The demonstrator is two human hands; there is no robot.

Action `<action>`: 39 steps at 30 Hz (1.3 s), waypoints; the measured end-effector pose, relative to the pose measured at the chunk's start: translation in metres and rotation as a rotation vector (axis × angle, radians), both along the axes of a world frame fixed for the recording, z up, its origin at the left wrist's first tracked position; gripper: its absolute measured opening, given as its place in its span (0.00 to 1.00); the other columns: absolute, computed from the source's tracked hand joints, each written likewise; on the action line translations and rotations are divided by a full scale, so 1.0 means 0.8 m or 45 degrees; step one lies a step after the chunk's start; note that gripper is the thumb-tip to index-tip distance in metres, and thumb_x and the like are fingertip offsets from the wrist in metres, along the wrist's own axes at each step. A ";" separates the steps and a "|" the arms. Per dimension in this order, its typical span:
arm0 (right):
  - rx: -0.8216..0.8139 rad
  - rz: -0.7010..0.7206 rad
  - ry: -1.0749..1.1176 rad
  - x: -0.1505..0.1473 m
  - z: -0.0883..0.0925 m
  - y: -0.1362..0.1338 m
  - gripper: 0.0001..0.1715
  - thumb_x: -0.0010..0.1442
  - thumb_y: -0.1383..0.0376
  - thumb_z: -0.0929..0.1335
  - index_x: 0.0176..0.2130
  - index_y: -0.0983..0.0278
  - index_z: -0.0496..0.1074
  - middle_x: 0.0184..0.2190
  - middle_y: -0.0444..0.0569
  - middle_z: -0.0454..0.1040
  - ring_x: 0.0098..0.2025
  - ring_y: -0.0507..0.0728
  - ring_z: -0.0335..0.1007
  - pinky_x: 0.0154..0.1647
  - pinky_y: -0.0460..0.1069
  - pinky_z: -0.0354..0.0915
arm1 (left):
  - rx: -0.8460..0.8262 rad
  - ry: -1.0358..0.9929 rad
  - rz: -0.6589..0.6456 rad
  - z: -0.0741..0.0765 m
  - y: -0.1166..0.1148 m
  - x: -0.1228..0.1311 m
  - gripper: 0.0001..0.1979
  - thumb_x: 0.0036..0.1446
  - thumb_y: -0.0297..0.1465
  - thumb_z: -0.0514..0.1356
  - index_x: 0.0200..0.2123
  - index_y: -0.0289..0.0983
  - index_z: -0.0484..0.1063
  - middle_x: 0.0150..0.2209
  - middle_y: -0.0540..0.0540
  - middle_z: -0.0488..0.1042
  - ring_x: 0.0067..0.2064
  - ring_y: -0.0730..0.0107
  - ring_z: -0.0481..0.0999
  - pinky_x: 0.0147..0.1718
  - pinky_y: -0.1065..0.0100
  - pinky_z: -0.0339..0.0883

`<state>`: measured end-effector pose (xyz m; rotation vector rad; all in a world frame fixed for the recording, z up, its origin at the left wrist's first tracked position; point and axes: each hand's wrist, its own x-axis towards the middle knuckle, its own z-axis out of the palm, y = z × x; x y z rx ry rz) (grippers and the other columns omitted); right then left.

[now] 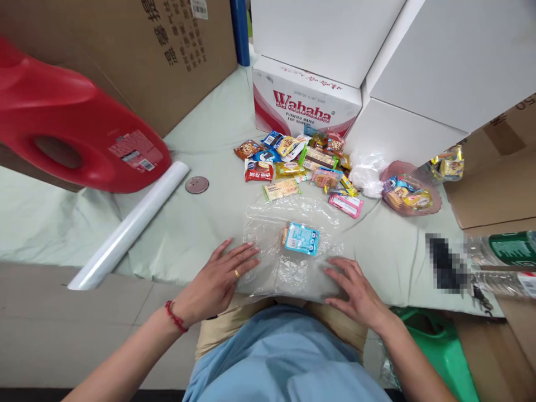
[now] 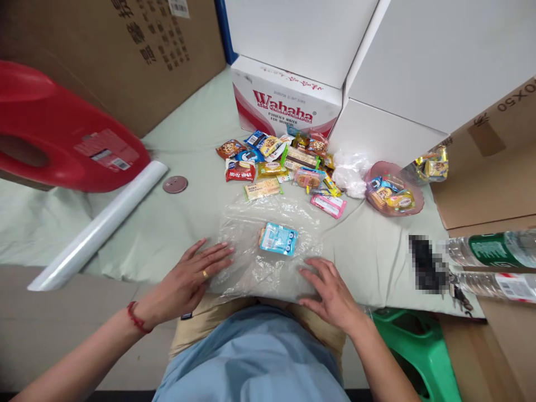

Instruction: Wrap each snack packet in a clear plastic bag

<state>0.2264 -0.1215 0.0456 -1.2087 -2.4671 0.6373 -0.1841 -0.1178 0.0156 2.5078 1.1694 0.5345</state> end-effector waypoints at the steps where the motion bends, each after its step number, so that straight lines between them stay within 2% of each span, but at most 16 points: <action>1: 0.008 -0.012 0.005 -0.002 -0.009 -0.004 0.26 0.67 0.58 0.72 0.63 0.53 0.72 0.61 0.59 0.72 0.63 0.69 0.68 0.60 0.69 0.70 | -0.050 0.026 -0.020 -0.001 0.000 -0.004 0.39 0.54 0.21 0.53 0.69 0.47 0.64 0.70 0.46 0.68 0.73 0.58 0.62 0.75 0.42 0.44; 3: 0.000 -0.037 0.057 -0.008 -0.017 -0.004 0.16 0.71 0.63 0.68 0.55 0.52 0.77 0.57 0.56 0.76 0.59 0.67 0.71 0.59 0.68 0.71 | -0.116 0.049 -0.020 -0.001 0.004 -0.010 0.37 0.56 0.25 0.55 0.70 0.46 0.64 0.70 0.44 0.69 0.73 0.55 0.63 0.75 0.42 0.45; 5: -0.039 -0.044 0.169 -0.012 -0.012 0.007 0.14 0.72 0.65 0.65 0.49 0.53 0.79 0.51 0.54 0.80 0.54 0.64 0.75 0.57 0.65 0.72 | -0.143 0.060 0.002 -0.001 0.012 -0.014 0.31 0.60 0.30 0.57 0.68 0.45 0.67 0.68 0.43 0.70 0.72 0.54 0.64 0.74 0.42 0.48; 9: -0.272 -0.112 0.397 -0.011 0.022 0.048 0.11 0.72 0.58 0.66 0.44 0.56 0.78 0.45 0.52 0.81 0.48 0.62 0.77 0.52 0.59 0.73 | -0.157 -0.025 0.093 0.003 0.037 -0.014 0.14 0.69 0.36 0.54 0.48 0.46 0.80 0.57 0.45 0.81 0.68 0.57 0.70 0.71 0.44 0.55; 12: -0.585 -0.248 0.514 -0.017 0.039 0.088 0.17 0.69 0.50 0.69 0.40 0.60 0.77 0.36 0.49 0.80 0.38 0.58 0.77 0.43 0.53 0.72 | -0.221 -0.192 0.185 0.009 0.064 -0.007 0.15 0.71 0.38 0.52 0.42 0.44 0.79 0.47 0.46 0.84 0.63 0.59 0.75 0.67 0.51 0.64; 14: -0.766 -0.343 0.586 -0.026 0.037 0.114 0.23 0.63 0.44 0.71 0.37 0.61 0.76 0.30 0.46 0.78 0.31 0.55 0.74 0.35 0.50 0.70 | -0.236 -0.291 0.308 0.016 0.081 -0.002 0.16 0.70 0.40 0.52 0.39 0.42 0.77 0.44 0.45 0.84 0.60 0.59 0.77 0.62 0.55 0.69; 17: -0.871 -0.486 0.643 -0.042 0.023 0.143 0.28 0.55 0.40 0.74 0.32 0.62 0.72 0.24 0.42 0.73 0.22 0.51 0.66 0.24 0.47 0.64 | -0.119 -0.407 0.582 0.029 0.091 0.003 0.15 0.68 0.41 0.52 0.41 0.40 0.76 0.47 0.42 0.82 0.56 0.57 0.78 0.60 0.54 0.71; 18: -0.876 -0.525 0.647 -0.047 0.017 0.148 0.28 0.54 0.40 0.74 0.30 0.62 0.71 0.23 0.42 0.73 0.20 0.50 0.64 0.22 0.46 0.61 | -0.079 -0.429 0.596 0.034 0.088 0.004 0.15 0.67 0.40 0.52 0.44 0.40 0.76 0.50 0.41 0.80 0.58 0.57 0.77 0.61 0.53 0.70; 20: -0.891 -0.573 0.647 -0.052 0.008 0.154 0.28 0.52 0.41 0.75 0.30 0.62 0.70 0.25 0.42 0.74 0.19 0.49 0.62 0.19 0.45 0.58 | -0.058 -0.403 0.430 0.040 0.074 0.004 0.18 0.65 0.38 0.54 0.54 0.41 0.73 0.58 0.40 0.77 0.64 0.56 0.73 0.68 0.49 0.62; 23: -0.938 -0.598 0.651 -0.054 -0.001 0.152 0.28 0.51 0.42 0.74 0.30 0.62 0.70 0.27 0.44 0.77 0.18 0.48 0.60 0.17 0.45 0.55 | -0.094 -0.176 0.065 0.035 0.041 0.005 0.31 0.61 0.36 0.58 0.67 0.43 0.63 0.69 0.40 0.68 0.73 0.52 0.61 0.74 0.43 0.44; 26: -0.958 -0.613 0.645 -0.052 -0.006 0.150 0.28 0.52 0.42 0.74 0.30 0.62 0.70 0.25 0.43 0.76 0.17 0.47 0.57 0.16 0.45 0.54 | -0.072 -0.004 -0.002 0.017 0.020 0.011 0.33 0.62 0.36 0.61 0.70 0.44 0.61 0.71 0.37 0.65 0.74 0.50 0.60 0.74 0.40 0.38; 28: -0.974 -0.624 0.641 -0.052 -0.008 0.149 0.28 0.51 0.42 0.75 0.31 0.62 0.70 0.24 0.43 0.75 0.17 0.47 0.56 0.16 0.45 0.52 | -0.043 -0.023 0.092 0.006 0.021 0.016 0.25 0.66 0.36 0.58 0.65 0.43 0.68 0.65 0.38 0.73 0.71 0.53 0.67 0.74 0.41 0.40; 31: -0.995 -0.637 0.641 -0.052 -0.009 0.150 0.30 0.50 0.41 0.76 0.31 0.63 0.70 0.25 0.43 0.76 0.17 0.46 0.54 0.17 0.45 0.49 | -0.040 -0.144 0.281 0.002 0.039 0.024 0.13 0.70 0.36 0.54 0.46 0.44 0.79 0.46 0.44 0.84 0.63 0.58 0.75 0.73 0.42 0.42; 34: -1.004 -0.645 0.648 -0.051 -0.009 0.152 0.30 0.49 0.40 0.76 0.30 0.62 0.70 0.24 0.43 0.75 0.17 0.46 0.53 0.17 0.46 0.48 | -0.105 -0.323 0.533 0.004 0.064 0.034 0.15 0.68 0.39 0.53 0.34 0.42 0.76 0.41 0.46 0.84 0.55 0.59 0.80 0.71 0.45 0.52; 37: -0.998 -0.661 0.653 -0.047 -0.010 0.153 0.30 0.49 0.40 0.76 0.31 0.62 0.70 0.24 0.43 0.75 0.17 0.47 0.53 0.17 0.46 0.47 | -0.244 -0.439 0.865 0.005 0.086 0.039 0.19 0.67 0.44 0.52 0.28 0.41 0.70 0.34 0.45 0.80 0.42 0.59 0.79 0.56 0.53 0.69; 39: -0.991 -0.678 0.656 -0.045 -0.013 0.154 0.30 0.48 0.40 0.76 0.32 0.62 0.70 0.25 0.43 0.75 0.17 0.47 0.53 0.17 0.46 0.48 | -0.297 -0.451 1.053 0.003 0.097 0.038 0.18 0.64 0.45 0.53 0.27 0.42 0.69 0.31 0.45 0.76 0.40 0.58 0.77 0.49 0.55 0.71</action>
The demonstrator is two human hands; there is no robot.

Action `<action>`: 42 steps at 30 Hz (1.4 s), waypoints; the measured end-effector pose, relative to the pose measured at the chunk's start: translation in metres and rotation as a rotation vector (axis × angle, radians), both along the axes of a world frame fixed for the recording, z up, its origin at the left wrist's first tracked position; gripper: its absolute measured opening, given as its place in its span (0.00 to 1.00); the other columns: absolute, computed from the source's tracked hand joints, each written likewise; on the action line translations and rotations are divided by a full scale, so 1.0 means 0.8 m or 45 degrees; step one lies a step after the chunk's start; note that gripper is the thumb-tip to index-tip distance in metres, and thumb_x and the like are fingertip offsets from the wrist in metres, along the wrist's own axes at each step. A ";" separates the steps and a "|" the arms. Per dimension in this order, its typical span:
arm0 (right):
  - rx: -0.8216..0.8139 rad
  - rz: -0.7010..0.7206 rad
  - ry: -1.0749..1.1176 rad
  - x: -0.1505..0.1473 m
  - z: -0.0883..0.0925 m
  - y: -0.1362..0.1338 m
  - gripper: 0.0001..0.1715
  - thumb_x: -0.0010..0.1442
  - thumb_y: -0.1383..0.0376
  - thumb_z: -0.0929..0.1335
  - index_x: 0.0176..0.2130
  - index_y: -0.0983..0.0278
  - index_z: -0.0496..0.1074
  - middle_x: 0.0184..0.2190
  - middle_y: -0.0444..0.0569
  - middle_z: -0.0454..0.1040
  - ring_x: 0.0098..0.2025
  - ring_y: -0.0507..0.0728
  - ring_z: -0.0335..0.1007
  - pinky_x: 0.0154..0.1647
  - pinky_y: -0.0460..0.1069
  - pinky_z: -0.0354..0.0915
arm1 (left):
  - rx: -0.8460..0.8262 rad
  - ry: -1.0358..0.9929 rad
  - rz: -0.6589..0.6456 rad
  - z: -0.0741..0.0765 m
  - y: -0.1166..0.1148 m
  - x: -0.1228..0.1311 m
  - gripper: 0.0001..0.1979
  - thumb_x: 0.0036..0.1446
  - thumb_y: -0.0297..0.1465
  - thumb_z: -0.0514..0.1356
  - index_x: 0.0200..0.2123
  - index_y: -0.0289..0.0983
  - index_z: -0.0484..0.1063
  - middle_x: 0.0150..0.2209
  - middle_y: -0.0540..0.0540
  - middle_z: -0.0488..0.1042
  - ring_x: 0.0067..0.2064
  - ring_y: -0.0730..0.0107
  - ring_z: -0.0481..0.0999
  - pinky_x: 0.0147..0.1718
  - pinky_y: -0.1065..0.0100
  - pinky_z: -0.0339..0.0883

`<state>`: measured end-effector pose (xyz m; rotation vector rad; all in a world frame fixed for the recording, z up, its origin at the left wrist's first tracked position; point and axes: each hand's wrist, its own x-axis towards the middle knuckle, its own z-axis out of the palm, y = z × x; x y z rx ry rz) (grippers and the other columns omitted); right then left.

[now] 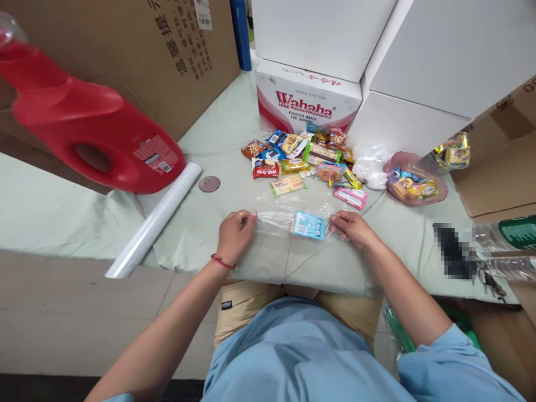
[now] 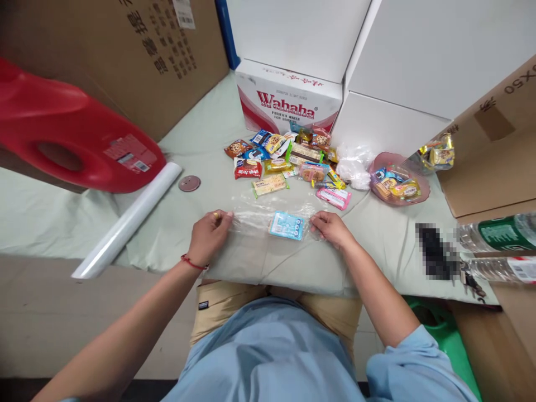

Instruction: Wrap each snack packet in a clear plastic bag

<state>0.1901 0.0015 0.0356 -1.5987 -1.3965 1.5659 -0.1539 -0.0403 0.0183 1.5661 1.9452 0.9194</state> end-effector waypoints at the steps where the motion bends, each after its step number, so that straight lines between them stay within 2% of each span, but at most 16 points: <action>1: 0.002 -0.006 -0.006 0.001 -0.002 0.000 0.30 0.48 0.40 0.76 0.31 0.62 0.70 0.24 0.43 0.75 0.17 0.47 0.53 0.17 0.46 0.48 | -0.002 0.003 0.087 0.000 0.002 -0.002 0.15 0.62 0.44 0.55 0.29 0.42 0.70 0.32 0.44 0.75 0.41 0.56 0.76 0.49 0.55 0.71; 4: 0.015 -0.011 -0.023 0.001 -0.007 0.000 0.30 0.48 0.41 0.76 0.30 0.62 0.70 0.24 0.43 0.74 0.17 0.47 0.53 0.17 0.46 0.49 | 0.185 0.069 0.406 0.009 -0.009 -0.009 0.10 0.59 0.40 0.59 0.37 0.40 0.73 0.41 0.41 0.75 0.50 0.52 0.74 0.56 0.50 0.67; 7: 0.005 -0.013 -0.022 0.001 -0.011 0.000 0.29 0.48 0.41 0.76 0.30 0.62 0.70 0.23 0.43 0.74 0.17 0.47 0.54 0.17 0.46 0.49 | 0.627 0.289 0.614 0.030 -0.052 0.000 0.07 0.60 0.33 0.59 0.41 0.40 0.74 0.44 0.40 0.74 0.52 0.52 0.73 0.57 0.49 0.65; 9: -0.003 -0.010 -0.017 0.002 -0.012 0.000 0.29 0.48 0.41 0.76 0.30 0.62 0.71 0.23 0.43 0.74 0.17 0.47 0.54 0.17 0.46 0.49 | 1.027 0.465 0.424 0.047 -0.090 0.022 0.07 0.58 0.27 0.61 0.41 0.42 0.74 0.39 0.43 0.75 0.46 0.56 0.75 0.52 0.52 0.66; 11: -0.007 -0.006 -0.015 0.003 -0.013 0.001 0.29 0.48 0.41 0.76 0.31 0.62 0.71 0.23 0.43 0.74 0.17 0.47 0.54 0.17 0.46 0.48 | 1.192 0.552 -0.073 0.060 -0.118 0.055 0.11 0.58 0.23 0.61 0.42 0.43 0.76 0.39 0.46 0.78 0.43 0.62 0.77 0.48 0.58 0.65; 13: -0.007 -0.007 -0.016 0.003 -0.013 0.001 0.30 0.48 0.41 0.76 0.31 0.62 0.71 0.24 0.43 0.74 0.17 0.47 0.53 0.17 0.46 0.48 | 1.112 0.511 -0.552 0.063 -0.126 0.092 0.14 0.62 0.23 0.58 0.47 0.43 0.77 0.44 0.47 0.83 0.47 0.66 0.79 0.49 0.60 0.64; 15: -0.005 -0.010 -0.017 0.002 -0.013 0.001 0.31 0.48 0.40 0.76 0.32 0.62 0.71 0.24 0.43 0.74 0.18 0.47 0.53 0.17 0.46 0.48 | 0.930 0.527 -0.754 0.056 -0.111 0.121 0.18 0.66 0.24 0.55 0.55 0.42 0.76 0.54 0.45 0.82 0.56 0.66 0.78 0.56 0.60 0.61; 17: -0.002 -0.008 -0.014 0.002 -0.012 -0.001 0.31 0.48 0.39 0.76 0.32 0.62 0.71 0.24 0.43 0.74 0.18 0.48 0.53 0.18 0.46 0.48 | 0.724 0.568 -0.704 0.040 -0.084 0.137 0.20 0.70 0.26 0.53 0.60 0.42 0.74 0.60 0.44 0.79 0.62 0.62 0.75 0.61 0.55 0.58; 21: 0.038 0.026 -0.049 0.018 -0.009 -0.009 0.29 0.51 0.40 0.74 0.31 0.62 0.70 0.25 0.43 0.74 0.18 0.48 0.53 0.19 0.46 0.50 | 0.422 0.552 -0.456 0.004 -0.037 0.137 0.17 0.73 0.33 0.53 0.59 0.43 0.76 0.61 0.42 0.79 0.63 0.53 0.75 0.62 0.46 0.57; 25: 0.148 0.008 -0.297 0.056 -0.002 -0.006 0.26 0.55 0.42 0.70 0.30 0.62 0.71 0.24 0.44 0.74 0.20 0.50 0.56 0.22 0.48 0.53 | 0.475 0.539 -0.443 -0.017 -0.028 0.131 0.17 0.73 0.34 0.54 0.59 0.43 0.76 0.60 0.44 0.79 0.62 0.54 0.75 0.64 0.46 0.56; 28: 0.442 -0.077 -0.648 0.069 0.010 0.015 0.22 0.61 0.47 0.66 0.31 0.62 0.74 0.25 0.47 0.75 0.26 0.55 0.66 0.29 0.49 0.59 | 0.534 0.566 -0.426 -0.023 -0.031 0.132 0.16 0.72 0.33 0.55 0.59 0.43 0.76 0.60 0.45 0.80 0.64 0.53 0.73 0.66 0.46 0.54; 30: 0.660 -0.029 -0.829 0.057 0.019 0.037 0.19 0.65 0.51 0.65 0.35 0.62 0.76 0.30 0.49 0.79 0.33 0.59 0.72 0.35 0.51 0.62 | 0.553 0.584 -0.410 -0.024 -0.032 0.134 0.16 0.72 0.33 0.56 0.58 0.44 0.77 0.59 0.46 0.80 0.64 0.53 0.73 0.67 0.47 0.54; 33: 0.865 0.280 -0.945 0.012 0.023 0.070 0.15 0.67 0.59 0.65 0.45 0.63 0.78 0.42 0.55 0.82 0.44 0.63 0.75 0.47 0.53 0.65 | 0.571 0.609 -0.405 -0.025 -0.031 0.134 0.16 0.72 0.33 0.56 0.58 0.44 0.77 0.59 0.46 0.80 0.64 0.54 0.73 0.67 0.48 0.54; 37: 0.890 0.626 -1.051 -0.056 0.013 0.103 0.29 0.63 0.58 0.72 0.60 0.67 0.72 0.56 0.63 0.77 0.58 0.68 0.68 0.60 0.57 0.61 | 0.559 0.614 -0.413 -0.024 -0.031 0.134 0.17 0.72 0.34 0.55 0.58 0.44 0.77 0.59 0.45 0.80 0.64 0.54 0.73 0.67 0.47 0.54; 39: 0.799 0.663 -1.081 -0.077 0.008 0.114 0.34 0.59 0.58 0.76 0.60 0.68 0.72 0.49 0.61 0.79 0.55 0.68 0.69 0.57 0.57 0.62 | 0.523 0.597 -0.418 -0.023 -0.033 0.133 0.17 0.71 0.33 0.55 0.59 0.45 0.76 0.60 0.45 0.79 0.63 0.53 0.73 0.65 0.47 0.57; 42: 0.591 0.701 -0.994 -0.085 0.010 0.125 0.16 0.59 0.62 0.75 0.47 0.66 0.77 0.33 0.51 0.78 0.42 0.62 0.72 0.45 0.51 0.63 | 0.474 0.575 -0.417 -0.022 -0.035 0.133 0.18 0.71 0.33 0.55 0.61 0.46 0.75 0.61 0.45 0.78 0.61 0.53 0.74 0.59 0.49 0.61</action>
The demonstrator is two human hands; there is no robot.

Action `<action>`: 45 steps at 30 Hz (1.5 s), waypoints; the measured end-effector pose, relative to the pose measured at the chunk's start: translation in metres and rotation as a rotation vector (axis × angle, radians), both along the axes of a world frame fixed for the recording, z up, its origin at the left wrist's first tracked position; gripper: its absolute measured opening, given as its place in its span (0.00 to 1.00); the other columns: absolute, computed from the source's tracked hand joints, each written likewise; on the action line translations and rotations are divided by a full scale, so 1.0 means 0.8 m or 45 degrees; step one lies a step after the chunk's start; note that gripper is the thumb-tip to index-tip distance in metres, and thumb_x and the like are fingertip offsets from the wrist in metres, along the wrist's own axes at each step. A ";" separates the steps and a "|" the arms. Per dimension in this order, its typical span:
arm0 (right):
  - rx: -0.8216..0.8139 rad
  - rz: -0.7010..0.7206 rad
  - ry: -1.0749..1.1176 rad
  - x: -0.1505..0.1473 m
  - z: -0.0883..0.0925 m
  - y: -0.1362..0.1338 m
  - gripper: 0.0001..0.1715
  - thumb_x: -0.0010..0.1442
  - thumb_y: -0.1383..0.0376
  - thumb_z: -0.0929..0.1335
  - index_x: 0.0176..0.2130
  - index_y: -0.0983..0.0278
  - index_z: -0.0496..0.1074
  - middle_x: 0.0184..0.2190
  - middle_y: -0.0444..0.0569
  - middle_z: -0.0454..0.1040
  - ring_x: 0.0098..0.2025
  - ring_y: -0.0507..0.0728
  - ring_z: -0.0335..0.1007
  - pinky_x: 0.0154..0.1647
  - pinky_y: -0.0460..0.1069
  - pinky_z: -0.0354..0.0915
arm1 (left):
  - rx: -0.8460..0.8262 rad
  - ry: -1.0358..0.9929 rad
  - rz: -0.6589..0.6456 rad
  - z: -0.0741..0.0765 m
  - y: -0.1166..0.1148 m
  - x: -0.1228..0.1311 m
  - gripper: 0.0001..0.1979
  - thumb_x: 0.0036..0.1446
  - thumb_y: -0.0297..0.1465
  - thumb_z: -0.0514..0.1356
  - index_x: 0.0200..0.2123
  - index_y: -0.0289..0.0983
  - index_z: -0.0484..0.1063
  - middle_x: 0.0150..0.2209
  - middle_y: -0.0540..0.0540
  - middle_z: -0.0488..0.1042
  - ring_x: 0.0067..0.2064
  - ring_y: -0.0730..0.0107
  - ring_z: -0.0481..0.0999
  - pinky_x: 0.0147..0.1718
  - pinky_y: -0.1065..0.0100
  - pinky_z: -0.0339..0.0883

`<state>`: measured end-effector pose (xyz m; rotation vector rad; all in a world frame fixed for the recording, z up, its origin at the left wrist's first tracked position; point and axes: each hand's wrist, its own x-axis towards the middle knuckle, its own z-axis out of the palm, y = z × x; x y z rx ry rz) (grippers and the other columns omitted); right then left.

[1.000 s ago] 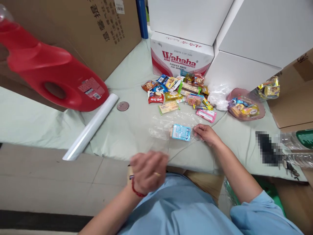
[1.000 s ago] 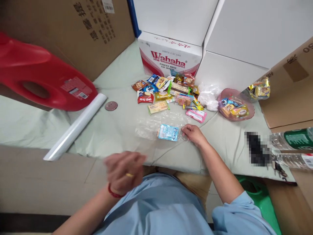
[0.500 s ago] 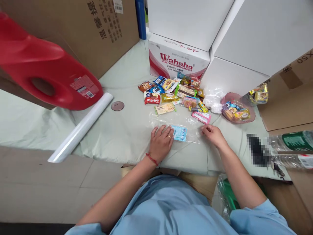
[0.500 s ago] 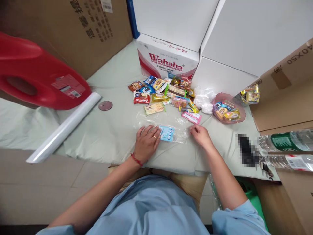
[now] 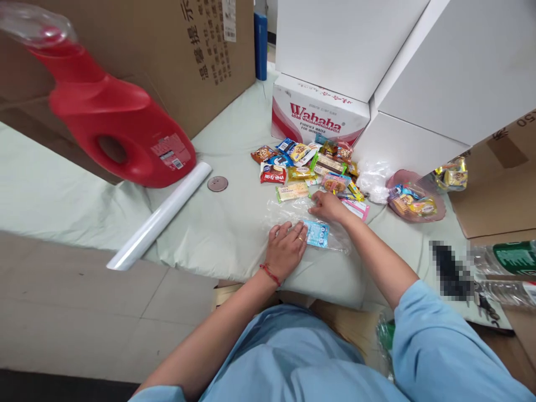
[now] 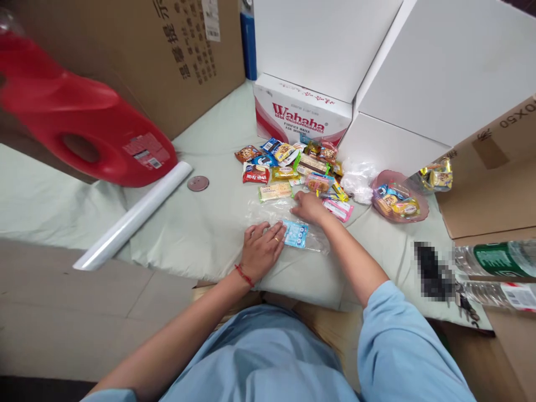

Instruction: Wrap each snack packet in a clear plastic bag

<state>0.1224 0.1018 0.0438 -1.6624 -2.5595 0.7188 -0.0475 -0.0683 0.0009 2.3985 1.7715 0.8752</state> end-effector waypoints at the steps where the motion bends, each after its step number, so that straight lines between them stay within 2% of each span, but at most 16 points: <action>1: -0.056 0.001 0.020 0.002 0.004 0.003 0.09 0.61 0.63 0.73 0.42 0.65 0.77 0.31 0.49 0.77 0.38 0.59 0.71 0.41 0.50 0.62 | -0.012 -0.006 0.003 0.001 0.000 0.000 0.19 0.71 0.34 0.55 0.61 0.46 0.75 0.61 0.45 0.78 0.60 0.53 0.74 0.58 0.49 0.61; 5: 0.060 0.158 0.163 0.015 0.032 -0.004 0.04 0.62 0.64 0.70 0.35 0.63 0.75 0.33 0.48 0.75 0.38 0.58 0.69 0.40 0.48 0.61 | -0.039 -0.018 0.003 0.004 0.000 -0.001 0.19 0.71 0.34 0.55 0.61 0.46 0.75 0.62 0.46 0.78 0.58 0.53 0.74 0.55 0.49 0.61; 8: 0.273 0.310 0.224 0.019 0.061 -0.037 0.07 0.65 0.64 0.67 0.39 0.64 0.76 0.40 0.52 0.75 0.40 0.58 0.69 0.41 0.49 0.60 | -0.042 -0.010 0.004 0.006 0.000 0.001 0.18 0.72 0.34 0.54 0.61 0.46 0.75 0.62 0.48 0.78 0.56 0.54 0.74 0.54 0.50 0.60; 11: 0.275 0.434 0.025 0.013 0.075 -0.088 0.14 0.71 0.64 0.63 0.49 0.62 0.77 0.41 0.52 0.76 0.37 0.57 0.70 0.37 0.49 0.57 | -0.065 -0.031 0.003 0.007 -0.001 0.003 0.18 0.72 0.34 0.54 0.60 0.45 0.76 0.60 0.46 0.79 0.54 0.55 0.74 0.52 0.50 0.61; 13: 0.211 0.510 -0.148 0.008 0.070 -0.120 0.19 0.72 0.64 0.63 0.58 0.58 0.75 0.43 0.52 0.77 0.35 0.56 0.70 0.34 0.49 0.54 | -0.113 -0.069 0.010 0.007 0.000 0.002 0.17 0.72 0.34 0.55 0.58 0.43 0.78 0.56 0.43 0.81 0.53 0.54 0.75 0.51 0.49 0.62; 16: 0.170 0.492 -0.257 0.005 0.045 -0.152 0.27 0.73 0.65 0.63 0.69 0.55 0.67 0.47 0.53 0.76 0.35 0.56 0.70 0.31 0.49 0.53 | -0.229 -0.210 -0.040 0.005 0.007 -0.011 0.15 0.70 0.35 0.57 0.52 0.43 0.81 0.55 0.42 0.82 0.54 0.53 0.74 0.53 0.47 0.65; 20: 0.187 0.420 -0.171 0.013 0.012 -0.165 0.30 0.73 0.68 0.62 0.70 0.51 0.65 0.47 0.51 0.75 0.39 0.56 0.69 0.31 0.47 0.53 | -0.376 -0.686 -0.212 0.002 0.021 -0.047 0.10 0.64 0.34 0.60 0.42 0.45 0.83 0.58 0.46 0.80 0.61 0.56 0.73 0.61 0.49 0.66; 22: 0.199 0.407 -0.142 0.016 0.003 -0.168 0.30 0.73 0.70 0.62 0.68 0.47 0.68 0.45 0.49 0.74 0.39 0.56 0.67 0.30 0.48 0.51 | -0.388 -0.982 -0.038 0.001 0.027 -0.065 0.11 0.64 0.35 0.59 0.39 0.42 0.82 0.52 0.44 0.83 0.59 0.58 0.75 0.61 0.53 0.68; 24: 0.211 0.394 -0.132 0.015 -0.001 -0.171 0.31 0.72 0.71 0.63 0.67 0.45 0.69 0.44 0.49 0.73 0.39 0.57 0.66 0.30 0.48 0.48 | -0.352 -1.155 0.317 0.002 0.031 -0.077 0.13 0.66 0.37 0.55 0.39 0.40 0.79 0.46 0.43 0.83 0.53 0.60 0.78 0.56 0.56 0.71; 26: 0.232 0.380 -0.113 0.012 -0.002 -0.175 0.32 0.73 0.71 0.63 0.67 0.43 0.69 0.43 0.49 0.72 0.38 0.57 0.64 0.30 0.49 0.46 | -0.307 -1.174 0.608 0.006 0.034 -0.082 0.15 0.68 0.41 0.53 0.42 0.39 0.76 0.46 0.42 0.81 0.50 0.61 0.78 0.53 0.58 0.72; 29: 0.264 0.350 -0.071 0.007 0.000 -0.181 0.29 0.75 0.68 0.63 0.67 0.43 0.69 0.41 0.49 0.71 0.39 0.57 0.63 0.31 0.49 0.47 | -0.255 -1.060 0.729 0.019 0.043 -0.078 0.19 0.67 0.46 0.56 0.49 0.39 0.73 0.53 0.40 0.77 0.55 0.59 0.75 0.58 0.56 0.68; 33: 0.254 0.339 -0.085 0.002 0.003 -0.186 0.25 0.75 0.67 0.62 0.65 0.45 0.72 0.41 0.50 0.71 0.39 0.58 0.63 0.33 0.50 0.50 | -0.219 -0.883 0.663 0.046 0.077 -0.062 0.23 0.66 0.48 0.58 0.57 0.39 0.72 0.56 0.38 0.75 0.62 0.53 0.70 0.66 0.49 0.58; 37: 0.248 0.363 -0.102 0.001 0.003 -0.189 0.25 0.75 0.67 0.62 0.65 0.47 0.72 0.42 0.51 0.71 0.40 0.59 0.63 0.35 0.50 0.51 | -0.367 -0.637 0.373 0.065 0.121 -0.047 0.19 0.62 0.50 0.63 0.48 0.45 0.81 0.57 0.42 0.76 0.65 0.51 0.67 0.69 0.48 0.53; 40: 0.243 0.354 -0.069 0.002 0.001 -0.188 0.26 0.75 0.68 0.63 0.65 0.46 0.72 0.41 0.50 0.71 0.40 0.58 0.63 0.34 0.50 0.50 | -0.581 -0.379 -0.057 0.060 0.131 -0.051 0.20 0.53 0.46 0.70 0.48 0.48 0.82 0.60 0.45 0.77 0.67 0.47 0.66 0.69 0.44 0.53; 42: 0.219 0.330 -0.028 0.004 -0.002 -0.185 0.26 0.74 0.68 0.63 0.64 0.45 0.73 0.41 0.49 0.71 0.39 0.58 0.63 0.33 0.49 0.50 | -0.722 -0.277 -0.250 0.050 0.124 -0.069 0.24 0.51 0.42 0.70 0.52 0.48 0.80 0.58 0.45 0.79 0.64 0.48 0.71 0.66 0.47 0.58; 45: 0.167 0.300 0.057 0.007 -0.007 -0.179 0.26 0.74 0.69 0.63 0.62 0.46 0.75 0.42 0.48 0.71 0.39 0.57 0.63 0.33 0.49 0.50 | -0.764 -0.208 -0.194 0.037 0.101 -0.109 0.22 0.50 0.41 0.68 0.50 0.45 0.81 0.49 0.43 0.82 0.53 0.51 0.78 0.57 0.54 0.67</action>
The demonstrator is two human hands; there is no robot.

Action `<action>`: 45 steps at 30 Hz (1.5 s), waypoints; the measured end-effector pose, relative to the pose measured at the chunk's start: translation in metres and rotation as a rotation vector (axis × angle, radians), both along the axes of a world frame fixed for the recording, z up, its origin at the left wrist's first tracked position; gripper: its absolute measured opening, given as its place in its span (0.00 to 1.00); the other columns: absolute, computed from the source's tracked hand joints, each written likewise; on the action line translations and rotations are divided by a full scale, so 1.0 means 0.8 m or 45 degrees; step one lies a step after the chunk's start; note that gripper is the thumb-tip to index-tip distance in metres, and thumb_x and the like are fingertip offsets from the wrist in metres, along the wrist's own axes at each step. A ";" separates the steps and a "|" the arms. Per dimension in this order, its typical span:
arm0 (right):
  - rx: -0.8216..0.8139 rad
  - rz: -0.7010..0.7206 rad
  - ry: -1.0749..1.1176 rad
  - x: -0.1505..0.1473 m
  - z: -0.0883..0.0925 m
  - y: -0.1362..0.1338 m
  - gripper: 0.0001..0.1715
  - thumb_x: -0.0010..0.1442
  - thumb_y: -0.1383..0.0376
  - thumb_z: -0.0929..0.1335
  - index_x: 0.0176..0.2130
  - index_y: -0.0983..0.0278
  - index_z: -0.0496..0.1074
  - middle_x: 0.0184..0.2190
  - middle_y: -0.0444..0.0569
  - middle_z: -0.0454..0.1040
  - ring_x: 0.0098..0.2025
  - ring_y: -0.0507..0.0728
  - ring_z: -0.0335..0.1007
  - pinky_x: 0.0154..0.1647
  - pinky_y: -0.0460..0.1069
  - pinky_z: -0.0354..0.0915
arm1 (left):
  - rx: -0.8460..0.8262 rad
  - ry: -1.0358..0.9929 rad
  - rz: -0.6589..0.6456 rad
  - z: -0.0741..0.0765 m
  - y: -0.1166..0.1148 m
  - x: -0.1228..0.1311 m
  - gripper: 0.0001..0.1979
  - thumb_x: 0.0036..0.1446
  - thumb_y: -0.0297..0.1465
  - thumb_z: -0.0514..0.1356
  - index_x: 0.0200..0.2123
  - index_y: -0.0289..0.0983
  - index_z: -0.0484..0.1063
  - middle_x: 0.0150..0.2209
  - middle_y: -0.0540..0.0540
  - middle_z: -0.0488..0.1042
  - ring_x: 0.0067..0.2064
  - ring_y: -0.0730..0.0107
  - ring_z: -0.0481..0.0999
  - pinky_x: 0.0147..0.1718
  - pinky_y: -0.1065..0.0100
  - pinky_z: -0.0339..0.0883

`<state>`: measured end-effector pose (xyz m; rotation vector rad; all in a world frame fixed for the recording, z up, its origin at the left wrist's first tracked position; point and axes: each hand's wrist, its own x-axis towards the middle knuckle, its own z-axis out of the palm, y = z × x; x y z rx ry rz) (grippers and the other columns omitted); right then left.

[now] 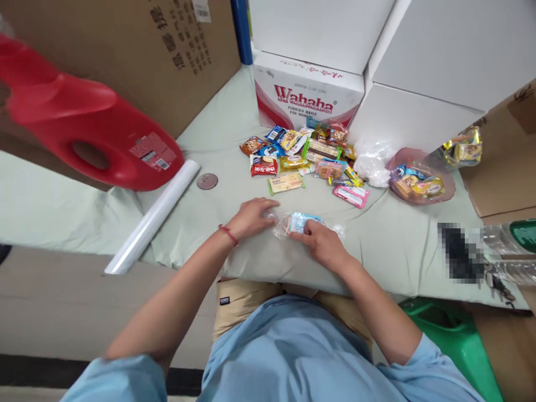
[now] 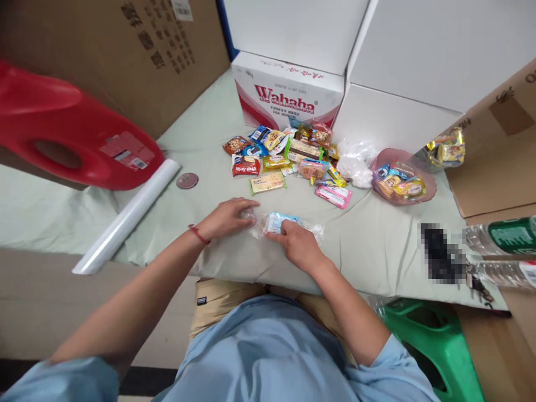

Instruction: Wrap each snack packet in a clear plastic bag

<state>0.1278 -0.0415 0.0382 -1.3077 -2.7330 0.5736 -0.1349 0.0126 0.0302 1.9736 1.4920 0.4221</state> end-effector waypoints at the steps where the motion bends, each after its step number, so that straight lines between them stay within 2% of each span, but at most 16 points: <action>1: -0.017 -0.004 0.030 0.000 -0.001 0.002 0.25 0.73 0.69 0.63 0.61 0.46 0.76 0.41 0.48 0.71 0.39 0.57 0.62 0.33 0.48 0.50 | 0.010 0.045 0.042 -0.001 -0.009 -0.013 0.19 0.50 0.42 0.68 0.45 0.44 0.82 0.43 0.44 0.82 0.50 0.51 0.78 0.54 0.54 0.68; 5: -0.051 -0.014 0.146 0.000 -0.007 0.009 0.25 0.73 0.70 0.62 0.59 0.48 0.78 0.41 0.49 0.70 0.40 0.56 0.62 0.36 0.48 0.55 | 0.044 -0.059 0.310 0.014 -0.050 -0.028 0.12 0.54 0.44 0.63 0.30 0.42 0.77 0.32 0.47 0.76 0.37 0.60 0.75 0.40 0.60 0.69; 7: -0.054 -0.011 0.184 -0.002 -0.009 0.010 0.26 0.73 0.70 0.62 0.58 0.49 0.78 0.41 0.49 0.69 0.40 0.56 0.62 0.38 0.48 0.57 | 0.045 -0.237 0.479 0.028 -0.067 -0.011 0.11 0.55 0.42 0.63 0.31 0.41 0.74 0.30 0.50 0.73 0.32 0.66 0.72 0.34 0.64 0.67; 9: -0.048 0.005 0.208 -0.004 -0.012 0.009 0.25 0.72 0.71 0.61 0.57 0.52 0.80 0.40 0.49 0.69 0.40 0.57 0.62 0.40 0.49 0.59 | -0.027 -0.446 0.520 0.039 -0.076 0.018 0.10 0.56 0.41 0.63 0.32 0.41 0.72 0.27 0.52 0.72 0.29 0.69 0.71 0.30 0.67 0.65; 11: -0.026 0.011 0.236 -0.004 -0.014 0.004 0.24 0.72 0.71 0.61 0.54 0.55 0.80 0.41 0.50 0.69 0.41 0.58 0.62 0.43 0.50 0.61 | -0.063 -0.588 0.481 0.045 -0.076 0.052 0.10 0.59 0.41 0.63 0.35 0.40 0.72 0.28 0.52 0.73 0.29 0.69 0.72 0.30 0.67 0.66; 13: 0.004 -0.002 0.293 -0.001 -0.015 -0.005 0.23 0.70 0.71 0.61 0.53 0.57 0.80 0.45 0.53 0.71 0.45 0.60 0.63 0.47 0.53 0.64 | -0.001 -0.535 0.393 0.044 -0.071 0.083 0.07 0.63 0.36 0.59 0.38 0.40 0.74 0.33 0.49 0.77 0.33 0.67 0.75 0.34 0.66 0.70; 17: -0.060 -0.008 0.568 0.024 -0.015 -0.028 0.21 0.68 0.71 0.61 0.49 0.59 0.80 0.55 0.55 0.73 0.54 0.62 0.68 0.56 0.57 0.67 | 0.318 0.068 0.084 0.026 -0.074 0.125 0.13 0.63 0.25 0.56 0.46 0.37 0.78 0.45 0.39 0.78 0.46 0.56 0.77 0.45 0.57 0.72; 19: -0.064 -0.150 0.738 0.041 -0.017 -0.038 0.21 0.70 0.70 0.60 0.48 0.57 0.80 0.52 0.53 0.76 0.52 0.61 0.71 0.56 0.56 0.69 | 0.463 0.305 -0.024 0.014 -0.085 0.133 0.16 0.64 0.24 0.56 0.53 0.34 0.77 0.49 0.36 0.77 0.50 0.52 0.75 0.47 0.53 0.70; 23: 0.304 -0.844 0.731 0.064 -0.028 -0.040 0.19 0.72 0.60 0.64 0.56 0.59 0.77 0.51 0.58 0.74 0.55 0.65 0.70 0.59 0.61 0.67 | 0.594 0.462 -0.040 -0.004 -0.105 0.135 0.24 0.68 0.24 0.53 0.65 0.32 0.68 0.54 0.34 0.77 0.54 0.52 0.73 0.45 0.53 0.67; 26: 0.389 -0.950 0.563 0.070 -0.037 -0.029 0.23 0.66 0.52 0.70 0.53 0.62 0.79 0.54 0.62 0.72 0.57 0.69 0.66 0.61 0.66 0.64 | 0.631 0.528 0.001 -0.013 -0.111 0.136 0.24 0.69 0.25 0.53 0.67 0.32 0.67 0.55 0.34 0.77 0.55 0.54 0.73 0.45 0.55 0.65; 29: 0.155 -0.826 0.662 0.072 -0.034 -0.018 0.17 0.67 0.52 0.68 0.42 0.61 0.80 0.46 0.57 0.77 0.49 0.64 0.71 0.55 0.61 0.67 | 0.668 0.572 0.043 -0.018 -0.113 0.137 0.24 0.70 0.26 0.53 0.67 0.33 0.68 0.57 0.35 0.77 0.57 0.54 0.73 0.46 0.56 0.64; 31: -0.027 -0.867 0.816 0.073 -0.023 -0.012 0.16 0.67 0.52 0.68 0.39 0.60 0.79 0.36 0.50 0.78 0.38 0.59 0.72 0.44 0.54 0.69 | 0.697 0.580 0.072 -0.020 -0.114 0.136 0.23 0.71 0.27 0.52 0.67 0.36 0.69 0.60 0.37 0.77 0.58 0.54 0.72 0.47 0.55 0.63; 34: -0.281 -1.040 1.050 0.066 0.000 0.002 0.19 0.64 0.48 0.70 0.38 0.60 0.75 0.23 0.41 0.70 0.24 0.54 0.62 0.26 0.48 0.61 | 0.724 0.570 0.077 -0.023 -0.116 0.132 0.23 0.72 0.27 0.51 0.67 0.38 0.69 0.62 0.39 0.76 0.60 0.53 0.71 0.49 0.53 0.62; 37: -0.344 -1.040 1.145 0.037 0.019 0.021 0.19 0.62 0.48 0.71 0.35 0.60 0.73 0.21 0.38 0.66 0.21 0.51 0.56 0.24 0.47 0.55 | 0.707 0.550 0.057 -0.025 -0.118 0.131 0.24 0.72 0.26 0.50 0.68 0.39 0.67 0.62 0.40 0.76 0.62 0.53 0.71 0.51 0.52 0.61; 40: -0.250 -0.886 0.929 -0.011 0.028 0.042 0.13 0.64 0.56 0.69 0.32 0.61 0.71 0.23 0.40 0.68 0.25 0.52 0.62 0.29 0.47 0.57 | 0.691 0.509 0.013 -0.028 -0.117 0.131 0.22 0.71 0.26 0.51 0.64 0.39 0.71 0.62 0.39 0.76 0.64 0.53 0.70 0.53 0.51 0.61; 45: -0.010 -0.709 0.124 -0.073 0.028 0.051 0.11 0.72 0.65 0.64 0.37 0.62 0.73 0.35 0.49 0.78 0.36 0.57 0.72 0.37 0.49 0.59 | 0.736 0.317 -0.035 -0.033 -0.121 0.115 0.16 0.67 0.24 0.54 0.54 0.35 0.78 0.61 0.37 0.77 0.67 0.54 0.69 0.60 0.52 0.62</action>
